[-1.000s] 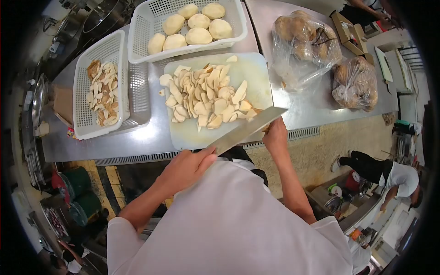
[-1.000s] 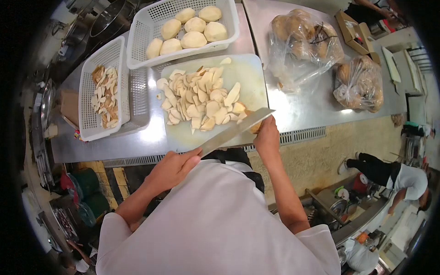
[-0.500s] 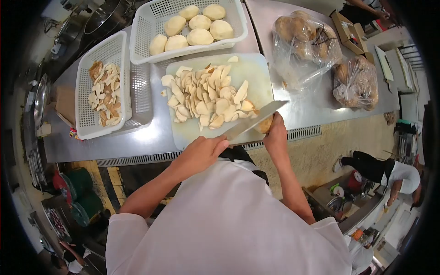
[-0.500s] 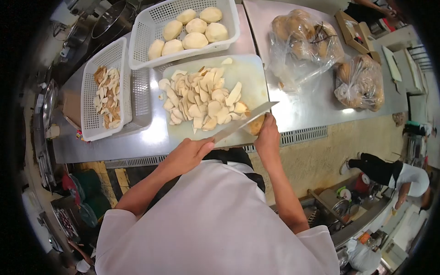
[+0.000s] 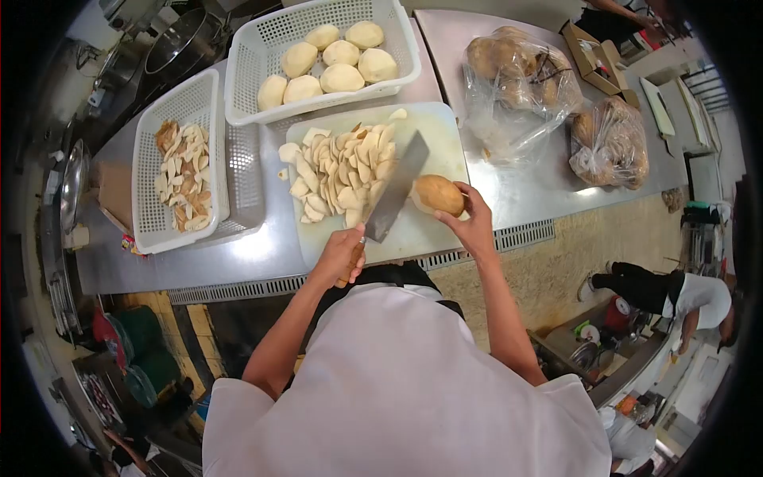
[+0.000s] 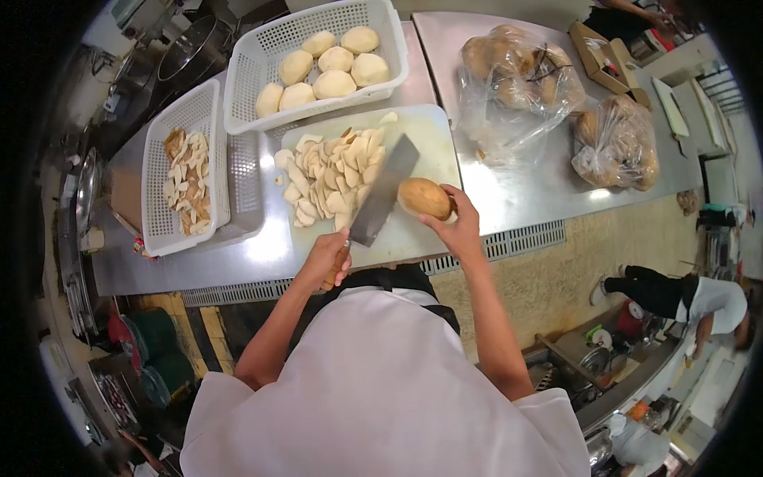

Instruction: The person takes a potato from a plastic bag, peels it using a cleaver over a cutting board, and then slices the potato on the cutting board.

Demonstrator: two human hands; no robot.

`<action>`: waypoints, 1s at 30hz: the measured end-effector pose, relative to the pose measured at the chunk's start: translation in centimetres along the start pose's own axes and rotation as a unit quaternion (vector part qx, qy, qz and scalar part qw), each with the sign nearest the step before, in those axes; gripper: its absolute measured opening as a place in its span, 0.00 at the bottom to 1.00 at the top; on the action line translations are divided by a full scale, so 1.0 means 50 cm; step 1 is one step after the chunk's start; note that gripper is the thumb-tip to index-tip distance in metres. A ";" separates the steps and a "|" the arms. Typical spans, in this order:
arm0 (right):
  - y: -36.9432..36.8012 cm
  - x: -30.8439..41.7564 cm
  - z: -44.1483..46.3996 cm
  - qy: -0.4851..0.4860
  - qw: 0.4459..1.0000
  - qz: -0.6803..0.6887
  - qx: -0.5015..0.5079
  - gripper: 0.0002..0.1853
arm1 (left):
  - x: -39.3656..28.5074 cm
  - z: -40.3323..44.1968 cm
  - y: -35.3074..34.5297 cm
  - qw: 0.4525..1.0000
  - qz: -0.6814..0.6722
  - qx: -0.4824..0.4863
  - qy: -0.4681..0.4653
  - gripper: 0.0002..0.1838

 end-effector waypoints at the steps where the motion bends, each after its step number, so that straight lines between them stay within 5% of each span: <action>1: -0.019 0.000 0.003 -0.025 0.997 0.077 -0.012 0.43 | -0.005 -0.004 0.007 1.000 -0.010 -0.023 -0.018 0.27; 7: -0.099 0.018 0.030 0.062 0.985 0.153 -0.053 0.45 | -0.025 -0.009 -0.009 0.998 0.048 -0.025 -0.035 0.28; 13: -0.052 0.009 0.037 -0.092 0.976 0.195 -0.025 0.46 | -0.016 -0.021 -0.023 0.996 0.085 -0.003 -0.039 0.28; 15: -0.009 0.023 0.023 -0.142 0.965 0.212 0.056 0.47 | -0.026 -0.038 -0.029 0.993 0.106 0.000 -0.045 0.27; 21: 0.026 0.042 -0.008 -0.147 0.979 -0.087 0.108 0.46 | -0.022 -0.059 -0.040 0.994 0.104 0.023 -0.018 0.25; 23: -0.003 0.021 -0.016 -0.121 0.983 -0.137 0.009 0.40 | -0.020 -0.061 -0.045 0.993 0.118 0.015 -0.013 0.26; 27: 0.011 0.070 -0.038 -0.179 0.980 0.011 0.084 0.40 | -0.040 -0.084 -0.060 0.980 0.195 -0.014 -0.033 0.27; 30: -0.002 0.053 -0.037 -0.195 0.969 0.076 0.134 0.40 | -0.059 -0.135 -0.084 0.927 0.345 0.006 -0.148 0.26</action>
Point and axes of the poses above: each hand's wrist, its own z-axis towards the middle knuckle, its own y-axis out of the back of the hand, x = y × z, the point moved 4 cm from there along z, towards the middle knuckle, and after that the axes turned 14 degrees about -z, right-handed, at the moved point
